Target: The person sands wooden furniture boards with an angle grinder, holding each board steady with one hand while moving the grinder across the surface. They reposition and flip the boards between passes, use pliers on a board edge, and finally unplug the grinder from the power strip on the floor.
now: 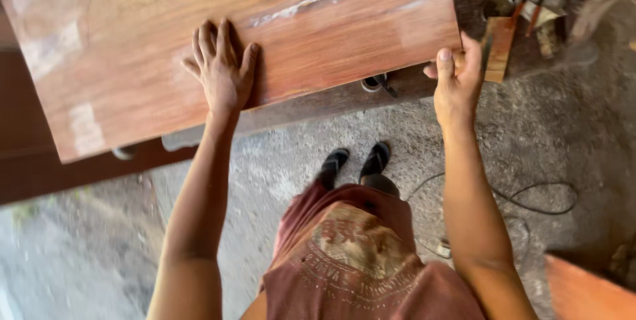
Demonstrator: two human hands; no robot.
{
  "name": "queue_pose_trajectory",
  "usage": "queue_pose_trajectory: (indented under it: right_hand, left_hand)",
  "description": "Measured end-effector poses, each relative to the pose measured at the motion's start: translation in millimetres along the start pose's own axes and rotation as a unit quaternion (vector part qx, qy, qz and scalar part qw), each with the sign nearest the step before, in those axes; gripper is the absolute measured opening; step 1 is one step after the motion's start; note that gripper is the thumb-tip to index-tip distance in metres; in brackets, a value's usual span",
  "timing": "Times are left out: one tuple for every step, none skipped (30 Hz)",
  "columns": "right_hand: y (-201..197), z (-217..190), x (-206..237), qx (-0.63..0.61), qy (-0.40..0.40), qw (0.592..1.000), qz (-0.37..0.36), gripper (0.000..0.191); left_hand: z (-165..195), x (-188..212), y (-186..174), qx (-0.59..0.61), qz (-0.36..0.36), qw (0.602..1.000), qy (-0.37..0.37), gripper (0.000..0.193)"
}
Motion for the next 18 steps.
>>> queue_pose_trajectory:
  right_hand:
    - [-6,2,13,0.008,-0.006,1.000,0.021,0.039]
    - [-13,7,36,0.016,-0.010,0.999,0.039,0.036]
    - [-18,15,63,0.024,-0.010,0.998,0.055,0.034]
    - [-25,24,97,0.033,0.024,0.997,0.065,0.031]
    - [-31,29,144,0.043,0.067,0.994,0.072,0.028]
    - [-36,42,190,0.067,0.132,0.987,0.069,0.027]
    - [-43,56,229,0.087,0.189,0.975,0.073,0.026]
    - [-49,69,258,0.114,0.208,0.968,0.086,0.024]
    - [-54,78,295,0.141,0.235,0.956,0.100,0.022]
    - [-61,81,339,0.167,0.275,0.940,0.116,0.020]
    - [-66,81,380,0.165,0.286,0.932,0.150,0.018]
    - [-70,84,409,0.165,0.295,0.922,0.188,0.016]
    - [-73,85,436,0.166,0.305,0.911,0.222,0.015]
    - [-76,84,461,0.168,0.318,0.899,0.252,0.016]
    - [-79,83,480,0.168,0.324,0.889,0.277,0.017]
    - [-79,84,495,0.150,0.344,0.876,0.303,0.017]
    - [-81,86,504,0.130,0.357,0.866,0.325,0.016]
    - [-85,90,508,0.109,0.365,0.858,0.344,0.016]
  left_hand:
    - [-1,2,0,0.004,0.002,1.000,0.015,0.070]
    - [-1,4,-1,0.008,0.005,0.999,0.044,0.067]
    - [-1,8,-2,0.012,0.008,0.998,0.069,0.064]
    - [0,14,-3,0.015,0.004,0.996,0.090,0.061]
    - [1,24,-10,0.030,-0.015,0.993,0.115,0.058]
    - [4,36,-10,0.046,-0.036,0.988,0.141,0.054]
    - [9,47,-9,0.068,-0.053,0.981,0.175,0.051]
    - [20,58,-2,0.072,-0.048,0.975,0.204,0.054]
    - [30,79,6,0.079,-0.050,0.968,0.231,0.058]
    - [39,104,12,0.087,-0.063,0.960,0.259,0.062]
    - [46,127,18,0.107,-0.070,0.945,0.300,0.046]
    - [55,150,28,0.131,-0.076,0.928,0.341,0.032]
    - [62,171,42,0.156,-0.082,0.910,0.376,0.021]
    - [69,187,62,0.249,-0.190,0.886,0.341,0.017]
    - [75,202,82,0.326,-0.290,0.850,0.296,0.014]
    - [80,219,99,0.317,-0.309,0.836,0.324,0.002]
    - [85,235,115,0.308,-0.321,0.824,0.352,0.016]
    - [90,250,133,0.228,-0.363,0.839,0.336,0.025]
Point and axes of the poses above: each hand's wrist, its own x-axis away from the middle knuckle, its own y-axis out of the palm, z = x × y, the point moved 1 cm from there along -x, towards the middle knuckle, and after that the axes turned 13 degrees about x, right-handed, at the moved point
